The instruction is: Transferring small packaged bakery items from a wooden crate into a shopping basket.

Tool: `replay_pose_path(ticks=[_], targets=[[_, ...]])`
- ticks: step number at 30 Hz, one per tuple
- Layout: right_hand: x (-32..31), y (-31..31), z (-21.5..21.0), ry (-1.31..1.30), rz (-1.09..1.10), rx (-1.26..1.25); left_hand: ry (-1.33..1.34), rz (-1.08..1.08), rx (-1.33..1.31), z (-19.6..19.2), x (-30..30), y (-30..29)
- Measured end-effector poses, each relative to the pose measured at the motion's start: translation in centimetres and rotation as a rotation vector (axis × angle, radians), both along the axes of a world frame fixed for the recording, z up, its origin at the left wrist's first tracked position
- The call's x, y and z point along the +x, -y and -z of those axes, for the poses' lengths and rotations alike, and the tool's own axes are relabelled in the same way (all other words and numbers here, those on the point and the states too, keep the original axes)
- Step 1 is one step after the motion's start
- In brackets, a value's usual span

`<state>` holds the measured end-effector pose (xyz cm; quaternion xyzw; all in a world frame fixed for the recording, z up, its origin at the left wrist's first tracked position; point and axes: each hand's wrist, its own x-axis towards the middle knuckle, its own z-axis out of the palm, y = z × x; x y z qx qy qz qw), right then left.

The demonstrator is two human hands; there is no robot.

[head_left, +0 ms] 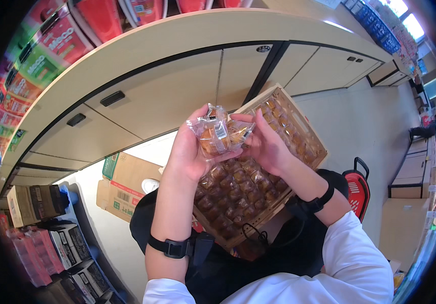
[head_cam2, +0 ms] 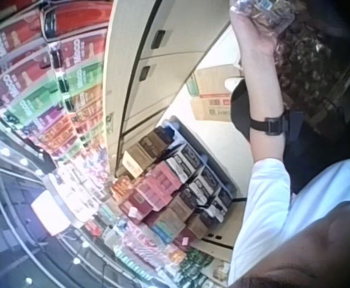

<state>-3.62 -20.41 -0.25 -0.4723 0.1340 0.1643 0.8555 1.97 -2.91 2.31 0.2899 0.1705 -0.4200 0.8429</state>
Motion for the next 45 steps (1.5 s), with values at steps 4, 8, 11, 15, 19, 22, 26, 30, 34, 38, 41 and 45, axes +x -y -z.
replay_pose_path(ticks=[4,8,11,15,19,22,26,30,34,38,41,45], targets=[[0.2,1.2,-0.5,0.023,-0.071,-0.041,0.016,0.051,0.048,0.2,0.1,0.3],[0.2,2.4,-0.7,0.039,-0.067,-0.047,0.035,0.078,0.152,1.8,0.6,0.0],[-0.2,2.3,0.2,0.142,-0.134,-0.127,0.111,0.128,0.029,2.6,0.7,0.1],[-1.1,0.9,0.8,0.122,-0.177,-0.170,0.129,-0.028,0.241,2.9,0.6,1.0],[-1.2,0.3,0.9,0.015,-0.160,-0.205,0.098,-0.003,0.283,4.2,0.4,0.7],[-0.6,1.0,1.3,-0.056,-0.126,-0.212,0.069,-0.099,0.215,3.8,0.6,0.3],[-0.6,1.4,2.8,-0.184,-0.192,-0.077,-0.076,-0.277,0.097,3.8,1.5,-1.3],[-0.4,1.2,7.8,-0.208,-0.334,-0.168,-0.075,-0.301,0.032,3.9,2.1,-2.0],[-1.1,-0.9,14.4,-0.192,-0.445,-0.377,-0.033,-0.329,0.040,2.3,1.8,-1.9],[-1.1,-2.8,21.4,0.127,-0.520,-0.943,-0.051,-0.358,0.083,2.2,1.9,-1.9],[-1.0,-5.7,22.8,0.220,-0.434,-1.033,-0.052,-0.360,0.089,2.3,2.0,-2.7],[-1.4,-7.0,24.5,0.077,-0.457,-0.596,-0.040,-0.362,0.027,2.2,2.3,-3.1]])
